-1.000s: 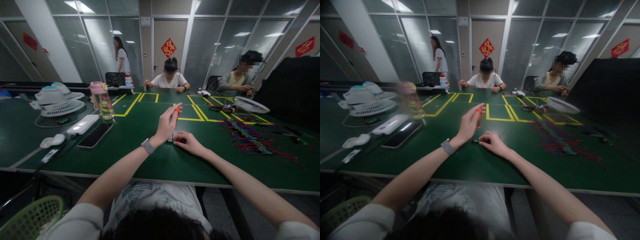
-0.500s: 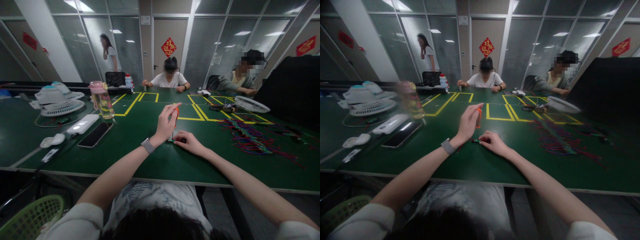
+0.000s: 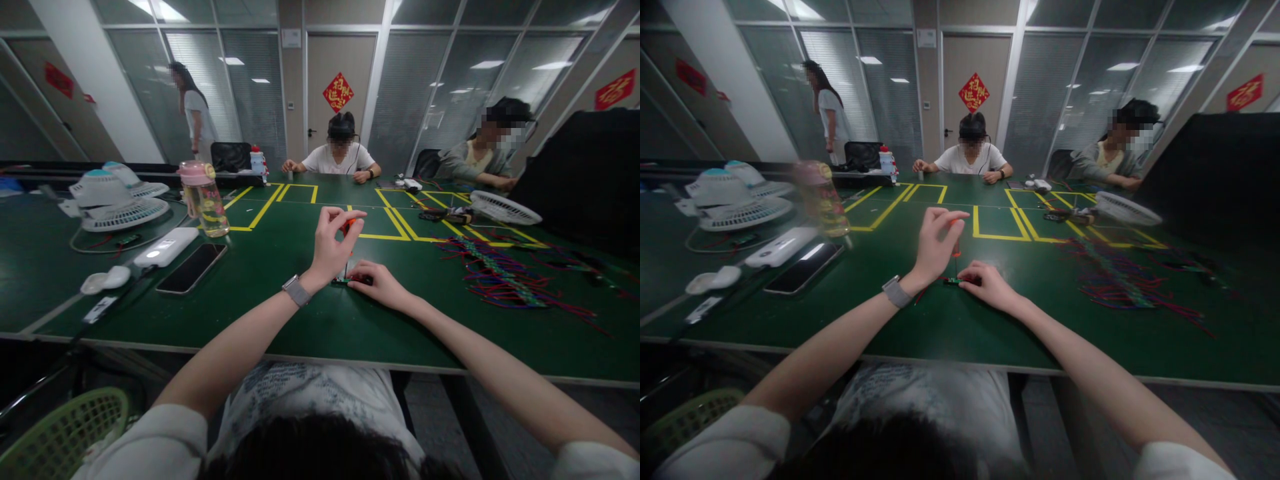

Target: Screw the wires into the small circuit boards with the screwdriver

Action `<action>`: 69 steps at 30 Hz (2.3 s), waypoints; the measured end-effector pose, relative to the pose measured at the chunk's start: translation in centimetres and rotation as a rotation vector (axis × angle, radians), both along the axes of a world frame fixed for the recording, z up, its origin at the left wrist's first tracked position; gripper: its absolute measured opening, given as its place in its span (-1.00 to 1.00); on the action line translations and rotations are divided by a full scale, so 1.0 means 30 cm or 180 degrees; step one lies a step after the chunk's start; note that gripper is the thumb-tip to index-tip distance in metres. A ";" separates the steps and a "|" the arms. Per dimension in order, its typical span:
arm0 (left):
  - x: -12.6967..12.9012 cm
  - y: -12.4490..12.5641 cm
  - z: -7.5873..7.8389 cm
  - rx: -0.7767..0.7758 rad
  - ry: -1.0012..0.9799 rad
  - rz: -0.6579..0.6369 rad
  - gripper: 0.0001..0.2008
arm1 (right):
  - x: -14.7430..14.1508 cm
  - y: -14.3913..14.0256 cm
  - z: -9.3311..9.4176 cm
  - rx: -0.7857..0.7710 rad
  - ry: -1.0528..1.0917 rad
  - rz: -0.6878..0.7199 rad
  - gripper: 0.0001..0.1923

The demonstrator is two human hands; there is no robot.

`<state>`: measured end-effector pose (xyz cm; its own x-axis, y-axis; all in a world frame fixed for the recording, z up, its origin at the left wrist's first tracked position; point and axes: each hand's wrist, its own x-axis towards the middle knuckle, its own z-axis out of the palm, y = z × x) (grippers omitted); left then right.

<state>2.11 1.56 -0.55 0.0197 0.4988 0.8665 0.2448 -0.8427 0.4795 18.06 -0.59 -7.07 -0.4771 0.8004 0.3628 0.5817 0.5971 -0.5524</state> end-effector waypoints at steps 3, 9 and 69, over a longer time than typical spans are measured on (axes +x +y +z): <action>0.000 0.005 -0.005 -0.0146 0.0096 -0.0406 -0.71 | 0.000 -0.001 0.002 -0.0013 0.0002 0.0005 -0.84; 0.004 -0.001 0.000 -0.0165 0.0007 -0.0475 -0.79 | 0.001 -0.001 0.004 -0.0010 0.0015 0.0009 -0.85; 0.005 -0.001 -0.006 -0.0109 -0.0027 -0.0137 -0.80 | 0.003 0.003 -0.002 -0.0012 0.0013 -0.0003 -0.83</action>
<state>2.26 1.52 -0.72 0.0346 0.5270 0.8492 0.2045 -0.8354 0.5101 18.15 -0.50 -7.13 -0.4749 0.8023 0.3617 0.5801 0.5945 -0.5569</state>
